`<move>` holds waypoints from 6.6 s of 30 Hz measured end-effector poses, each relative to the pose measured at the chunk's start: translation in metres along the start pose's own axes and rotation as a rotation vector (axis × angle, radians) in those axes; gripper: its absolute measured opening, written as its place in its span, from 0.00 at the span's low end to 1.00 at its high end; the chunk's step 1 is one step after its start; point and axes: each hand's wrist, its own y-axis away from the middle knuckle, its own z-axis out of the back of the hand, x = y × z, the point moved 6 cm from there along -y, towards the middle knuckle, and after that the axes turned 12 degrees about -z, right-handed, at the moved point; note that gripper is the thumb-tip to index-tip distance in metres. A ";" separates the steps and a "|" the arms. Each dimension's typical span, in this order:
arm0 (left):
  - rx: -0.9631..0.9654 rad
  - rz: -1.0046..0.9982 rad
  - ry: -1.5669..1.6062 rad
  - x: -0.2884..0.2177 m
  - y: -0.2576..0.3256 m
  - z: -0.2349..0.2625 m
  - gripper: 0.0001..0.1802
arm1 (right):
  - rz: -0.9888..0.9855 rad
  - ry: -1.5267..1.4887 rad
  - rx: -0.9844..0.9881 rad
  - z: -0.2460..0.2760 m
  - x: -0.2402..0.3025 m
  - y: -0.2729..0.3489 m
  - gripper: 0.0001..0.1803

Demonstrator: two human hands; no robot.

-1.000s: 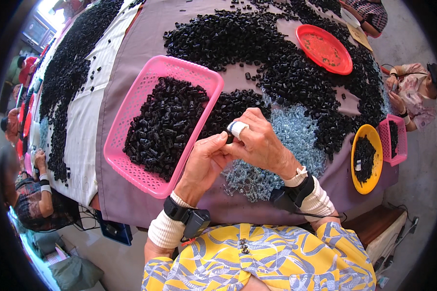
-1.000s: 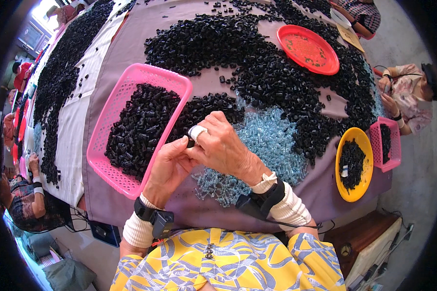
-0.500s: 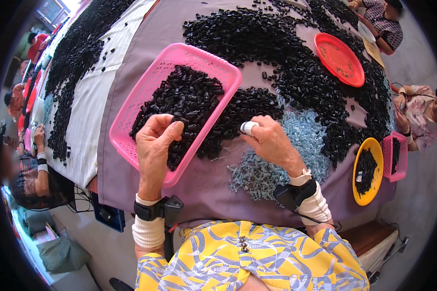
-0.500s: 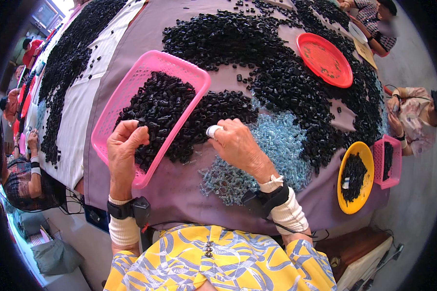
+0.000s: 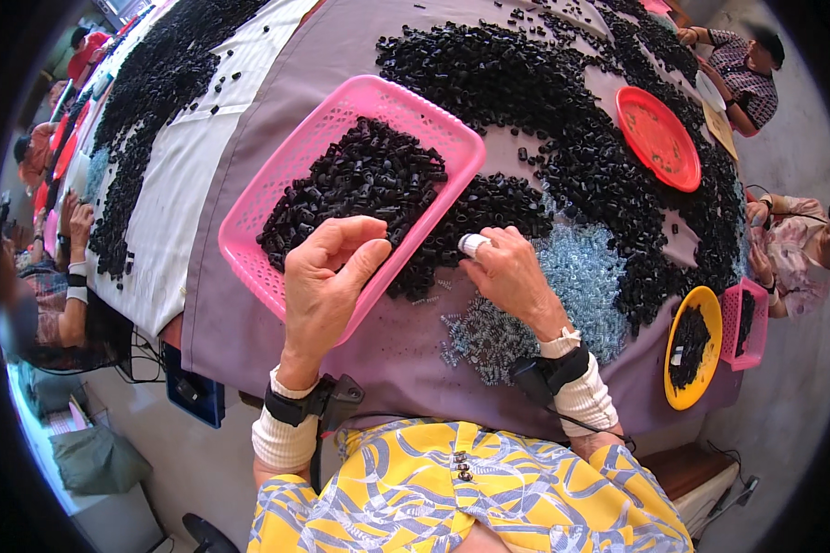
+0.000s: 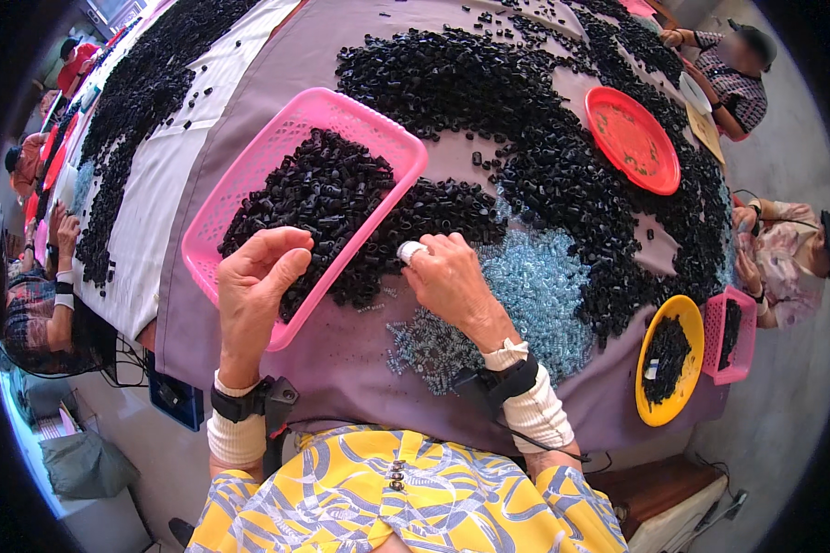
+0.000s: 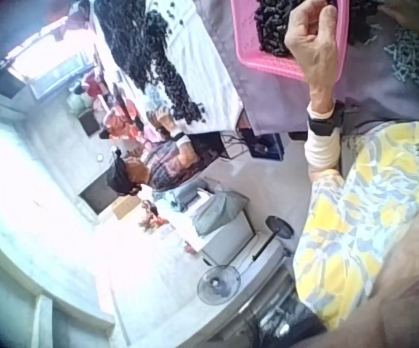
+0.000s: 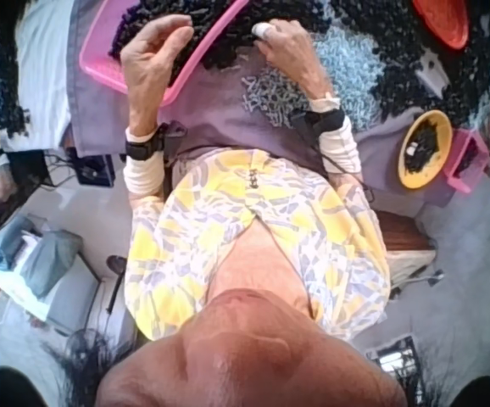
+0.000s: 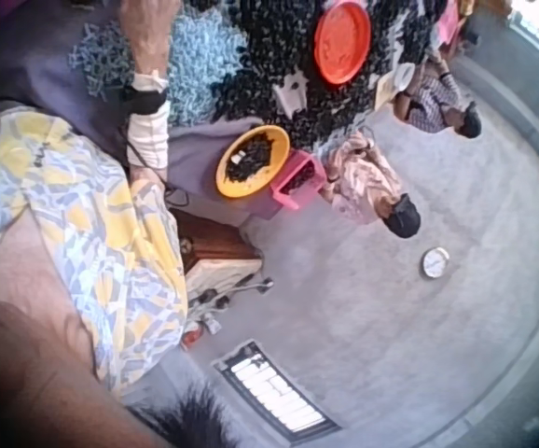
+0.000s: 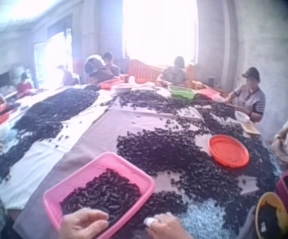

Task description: Assembling small black plastic components by hand.

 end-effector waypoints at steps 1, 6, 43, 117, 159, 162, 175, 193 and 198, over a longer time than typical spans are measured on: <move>-0.002 0.001 0.000 0.002 0.001 -0.001 0.11 | 0.059 -0.008 0.011 -0.003 0.004 -0.001 0.10; 0.070 0.047 0.037 0.008 0.006 -0.015 0.09 | 0.108 0.060 0.042 -0.015 0.008 -0.002 0.11; 0.204 0.378 0.738 0.045 0.020 -0.078 0.12 | 0.074 0.115 0.047 0.002 -0.026 0.001 0.02; 0.208 0.289 0.451 0.049 0.027 -0.094 0.10 | 0.105 -0.251 0.100 0.061 0.021 0.005 0.09; 0.029 0.223 0.695 0.043 0.017 -0.090 0.08 | -0.001 -0.318 -0.044 0.062 0.027 0.005 0.04; 0.029 0.190 0.656 0.040 0.017 -0.088 0.08 | -0.019 -0.362 -0.052 0.061 0.024 0.005 0.04; 0.047 0.184 0.517 0.034 0.017 -0.083 0.14 | 0.170 -0.189 -0.313 0.080 0.036 0.002 0.09; 0.096 0.040 0.227 0.029 0.014 -0.077 0.14 | 0.265 -0.162 -0.230 0.070 0.038 0.002 0.07; 0.102 0.030 0.237 0.026 0.013 -0.080 0.16 | 0.216 -0.128 -0.275 0.071 0.035 0.003 0.06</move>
